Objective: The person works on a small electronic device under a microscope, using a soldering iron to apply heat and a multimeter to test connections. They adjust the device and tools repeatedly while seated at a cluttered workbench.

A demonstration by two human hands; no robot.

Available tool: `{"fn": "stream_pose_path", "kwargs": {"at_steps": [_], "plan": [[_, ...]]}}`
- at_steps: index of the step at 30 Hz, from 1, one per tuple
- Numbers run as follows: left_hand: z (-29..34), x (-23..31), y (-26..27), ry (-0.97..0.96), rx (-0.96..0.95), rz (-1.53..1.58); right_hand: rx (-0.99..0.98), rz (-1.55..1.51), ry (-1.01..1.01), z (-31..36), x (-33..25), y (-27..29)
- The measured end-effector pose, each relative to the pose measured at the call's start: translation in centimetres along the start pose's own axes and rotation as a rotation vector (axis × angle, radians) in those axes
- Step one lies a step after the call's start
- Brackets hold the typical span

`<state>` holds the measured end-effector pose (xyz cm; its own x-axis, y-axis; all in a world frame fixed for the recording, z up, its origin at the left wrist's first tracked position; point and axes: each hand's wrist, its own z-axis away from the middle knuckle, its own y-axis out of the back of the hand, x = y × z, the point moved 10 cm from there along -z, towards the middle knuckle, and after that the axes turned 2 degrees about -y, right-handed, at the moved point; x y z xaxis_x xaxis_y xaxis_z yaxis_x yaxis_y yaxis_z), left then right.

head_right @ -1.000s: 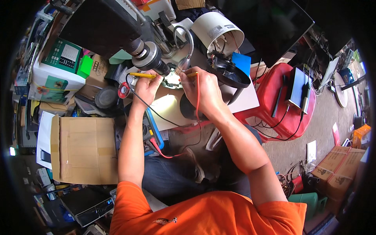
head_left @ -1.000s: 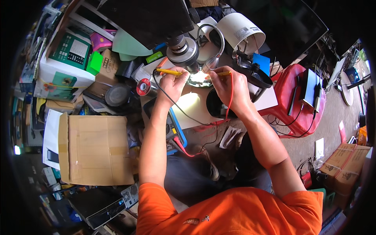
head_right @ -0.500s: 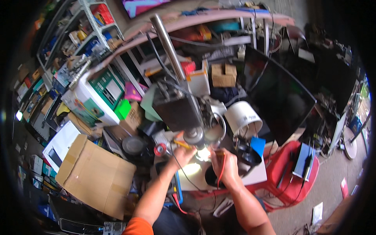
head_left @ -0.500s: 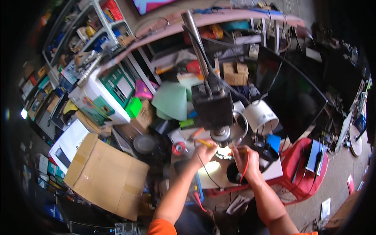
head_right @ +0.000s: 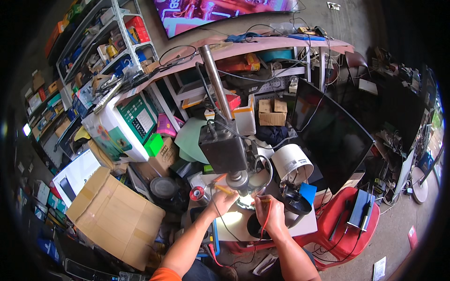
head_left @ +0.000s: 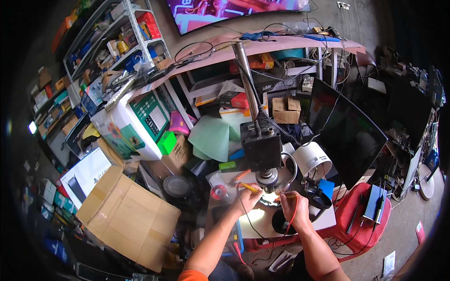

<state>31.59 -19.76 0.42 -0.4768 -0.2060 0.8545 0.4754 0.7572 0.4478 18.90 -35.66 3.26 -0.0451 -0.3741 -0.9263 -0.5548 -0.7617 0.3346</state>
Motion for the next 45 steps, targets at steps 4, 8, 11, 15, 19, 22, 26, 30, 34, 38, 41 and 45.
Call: {"fn": "stream_pose_path", "kwargs": {"at_steps": [4,8,11,15,19,22,26,30,34,38,41,45], "plan": [[-0.1,0.3,0.0,0.012,-0.015,-0.058,0.004,0.028,0.006,0.0,-0.1,0.1],[-0.1,0.5,0.0,0.004,-0.008,-0.031,-0.006,0.032,0.022,0.0,-0.5,0.1],[-0.2,0.5,-0.1,0.003,-0.009,-0.027,0.008,0.019,0.054,0.0,-0.6,0.1],[-0.1,1.0,0.1,0.009,-0.008,-0.029,0.000,0.000,0.056,0.0,-0.5,0.0],[-0.1,1.2,0.1,0.008,-0.009,-0.078,0.013,0.012,0.078,0.0,-0.7,0.1],[-0.1,0.9,-0.1,0.050,-0.022,-0.024,0.012,0.012,0.072,-0.2,-0.1,-0.1],[0.0,0.8,0.0,0.013,0.012,-0.054,0.011,0.010,0.062,-0.1,-0.4,-0.1],[0.2,-0.4,0.0,0.039,0.057,0.009,-0.002,0.005,0.033,-0.1,-0.3,-0.2],[0.0,0.6,0.0,0.031,0.066,-0.019,-0.025,-0.037,-0.002,-0.1,0.1,-0.2],[0.0,0.2,-0.1,0.041,0.064,-0.045,-0.014,-0.042,0.039,-0.1,0.0,-0.3],[0.1,0.1,-0.1,0.092,0.051,-0.092,-0.049,0.001,0.019,-0.2,-0.4,-0.5],[0.2,0.3,-0.1,0.106,0.063,-0.073,-0.031,-0.013,0.027,-0.2,-0.3,-0.4]]}}
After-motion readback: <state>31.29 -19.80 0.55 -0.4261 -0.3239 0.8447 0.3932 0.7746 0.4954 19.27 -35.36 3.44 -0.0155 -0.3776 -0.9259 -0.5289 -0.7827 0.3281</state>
